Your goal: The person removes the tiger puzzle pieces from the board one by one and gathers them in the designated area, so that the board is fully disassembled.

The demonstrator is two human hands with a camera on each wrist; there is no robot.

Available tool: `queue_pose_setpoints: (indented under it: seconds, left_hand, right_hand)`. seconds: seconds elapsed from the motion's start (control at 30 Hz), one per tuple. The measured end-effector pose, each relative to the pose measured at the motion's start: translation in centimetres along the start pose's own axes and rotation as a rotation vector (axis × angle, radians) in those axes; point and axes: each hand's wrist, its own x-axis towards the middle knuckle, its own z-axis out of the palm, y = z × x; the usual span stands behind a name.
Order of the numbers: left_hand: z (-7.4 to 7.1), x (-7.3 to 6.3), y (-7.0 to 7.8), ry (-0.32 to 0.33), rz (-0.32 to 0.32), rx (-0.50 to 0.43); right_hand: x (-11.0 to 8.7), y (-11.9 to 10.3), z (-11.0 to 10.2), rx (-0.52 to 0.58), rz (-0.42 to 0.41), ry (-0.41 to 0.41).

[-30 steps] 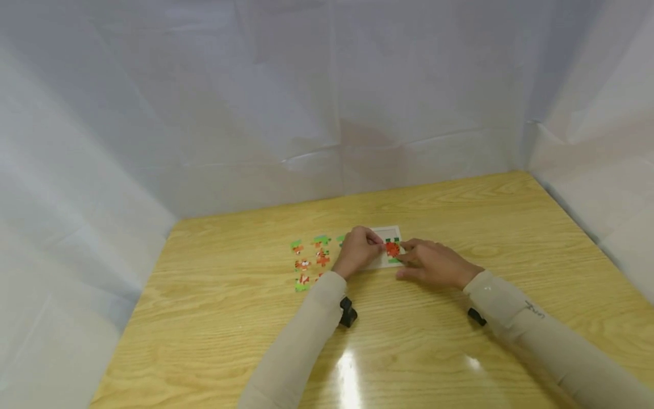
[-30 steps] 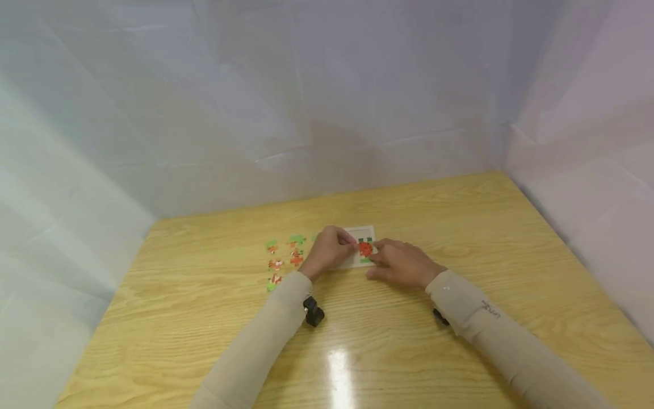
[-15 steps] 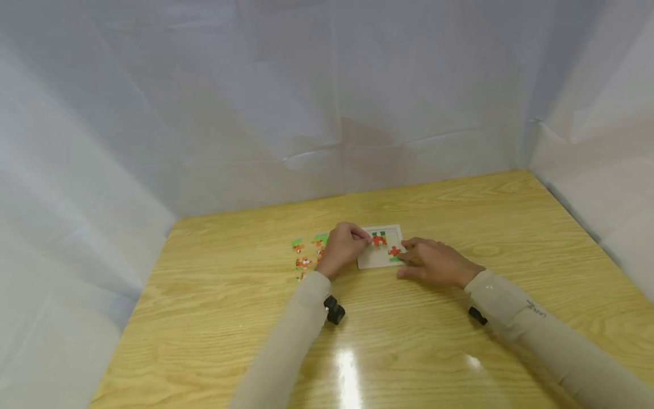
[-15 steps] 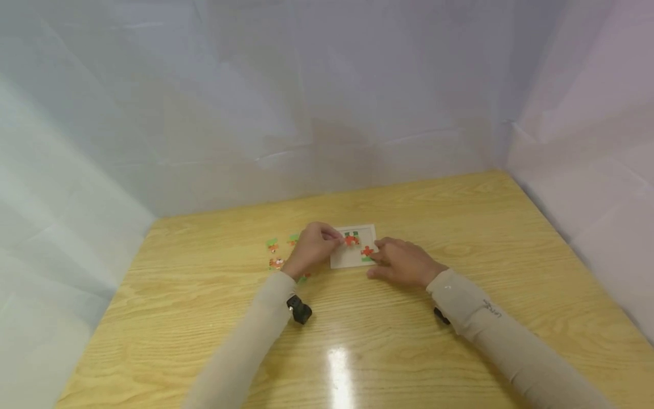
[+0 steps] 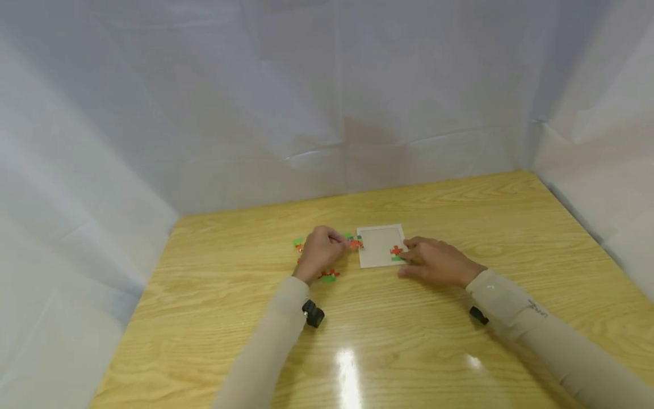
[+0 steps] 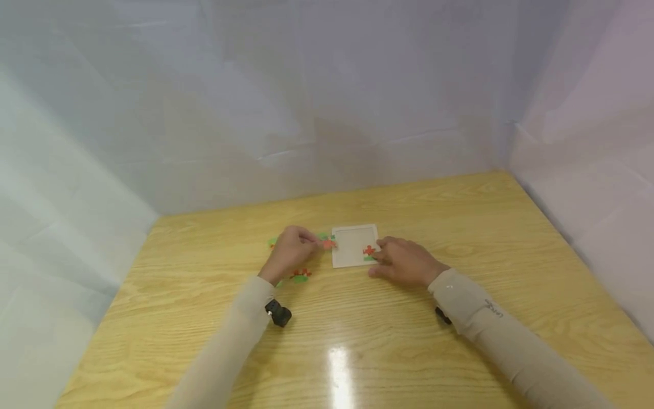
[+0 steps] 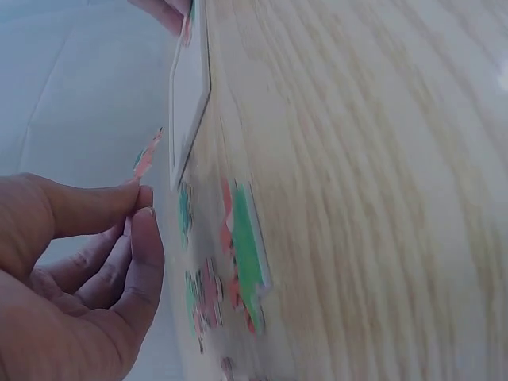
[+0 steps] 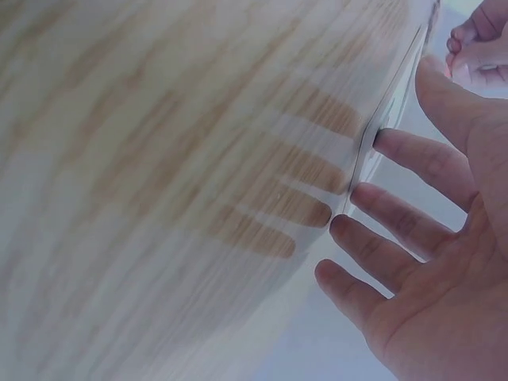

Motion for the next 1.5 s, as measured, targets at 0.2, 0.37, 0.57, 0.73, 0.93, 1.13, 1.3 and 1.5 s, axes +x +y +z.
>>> queue_pose_setpoints:
  seconds: [0.2,0.37,0.57,0.73,0.93,1.13,1.3,1.5]
  left_hand:
    - [-0.9,-0.5,-0.6,0.003,-0.022,0.024]
    - [-1.3,-0.7,-1.0,0.003,-0.046,0.071]
    - [-1.4,-0.9,-0.9,0.003,-0.043,0.093]
    - [-1.2,-1.0,-0.9,-0.009,-0.046,0.094]
    - [-1.0,-1.1,-0.8,0.011,-0.012,0.121]
    - [-0.8,-0.9,-0.9,0.029,0.008,0.146]
    - [-0.7,-0.7,-1.0,0.033,0.011,0.168]
    - [-0.7,-0.7,-1.0,0.041,0.028,0.188]
  right_hand:
    - [-0.1,0.4,-0.1,0.013,0.007,0.017]
    - [-0.1,0.5,-0.1,0.023,-0.002,0.022]
    - [0.0,0.7,-0.1,0.029,0.014,0.020]
    - [0.1,0.7,-0.1,0.029,0.013,0.022]
    - [0.2,0.8,0.0,0.035,0.014,0.018]
    - [0.2,0.8,0.1,0.043,0.021,0.014]
    - [0.2,0.8,0.0,0.045,0.027,0.016]
    - [0.1,0.7,0.0,0.057,0.039,0.010]
